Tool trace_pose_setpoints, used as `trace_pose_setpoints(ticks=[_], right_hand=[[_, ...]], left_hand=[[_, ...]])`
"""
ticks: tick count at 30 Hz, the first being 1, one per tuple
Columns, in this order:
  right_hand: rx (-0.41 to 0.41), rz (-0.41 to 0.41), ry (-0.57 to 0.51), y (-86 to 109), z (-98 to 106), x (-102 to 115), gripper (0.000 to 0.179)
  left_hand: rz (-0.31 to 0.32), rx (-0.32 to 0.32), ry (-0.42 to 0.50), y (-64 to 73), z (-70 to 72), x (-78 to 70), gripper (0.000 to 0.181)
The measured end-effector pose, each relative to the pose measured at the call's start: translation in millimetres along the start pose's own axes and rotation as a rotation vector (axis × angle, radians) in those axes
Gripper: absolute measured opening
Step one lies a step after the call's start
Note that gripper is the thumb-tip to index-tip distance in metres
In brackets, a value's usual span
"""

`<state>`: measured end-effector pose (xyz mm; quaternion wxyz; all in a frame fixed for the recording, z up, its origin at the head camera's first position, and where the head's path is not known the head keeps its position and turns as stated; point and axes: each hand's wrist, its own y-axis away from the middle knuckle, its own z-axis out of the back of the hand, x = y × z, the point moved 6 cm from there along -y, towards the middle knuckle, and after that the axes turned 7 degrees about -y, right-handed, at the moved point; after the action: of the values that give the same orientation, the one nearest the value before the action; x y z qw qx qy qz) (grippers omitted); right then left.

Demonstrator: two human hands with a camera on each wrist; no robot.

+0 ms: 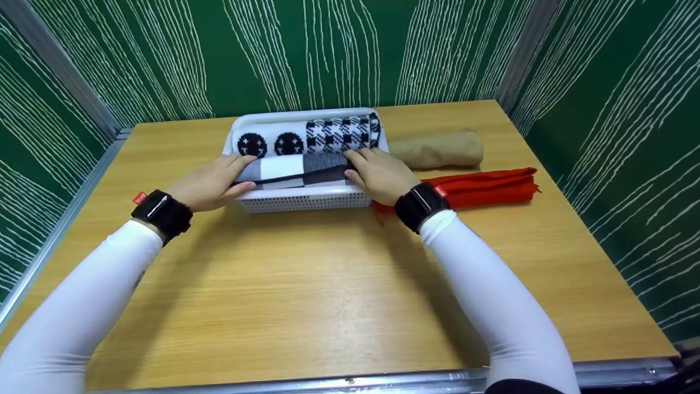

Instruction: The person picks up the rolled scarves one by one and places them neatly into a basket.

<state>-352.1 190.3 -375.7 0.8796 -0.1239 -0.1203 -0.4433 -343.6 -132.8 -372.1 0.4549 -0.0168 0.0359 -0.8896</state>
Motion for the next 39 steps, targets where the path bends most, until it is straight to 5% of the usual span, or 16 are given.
trace_pose_setpoints(ticks=[9,23,39], right_hand=[[-0.011,0.016,-0.008,1.3,9.5,5.5,0.062],[-0.071,0.001,0.007,16.4,42.0,6.2,0.061],[-0.060,-0.077,0.010,37.8,68.0,-9.2,0.065]], left_hand=[[0.053,0.002,-0.004,-6.5,11.8,-8.5,0.082],[-0.017,-0.080,0.008,-32.0,43.7,-54.6,0.083],[-0.087,-0.119,-0.011,-52.9,52.0,-96.7,0.077]])
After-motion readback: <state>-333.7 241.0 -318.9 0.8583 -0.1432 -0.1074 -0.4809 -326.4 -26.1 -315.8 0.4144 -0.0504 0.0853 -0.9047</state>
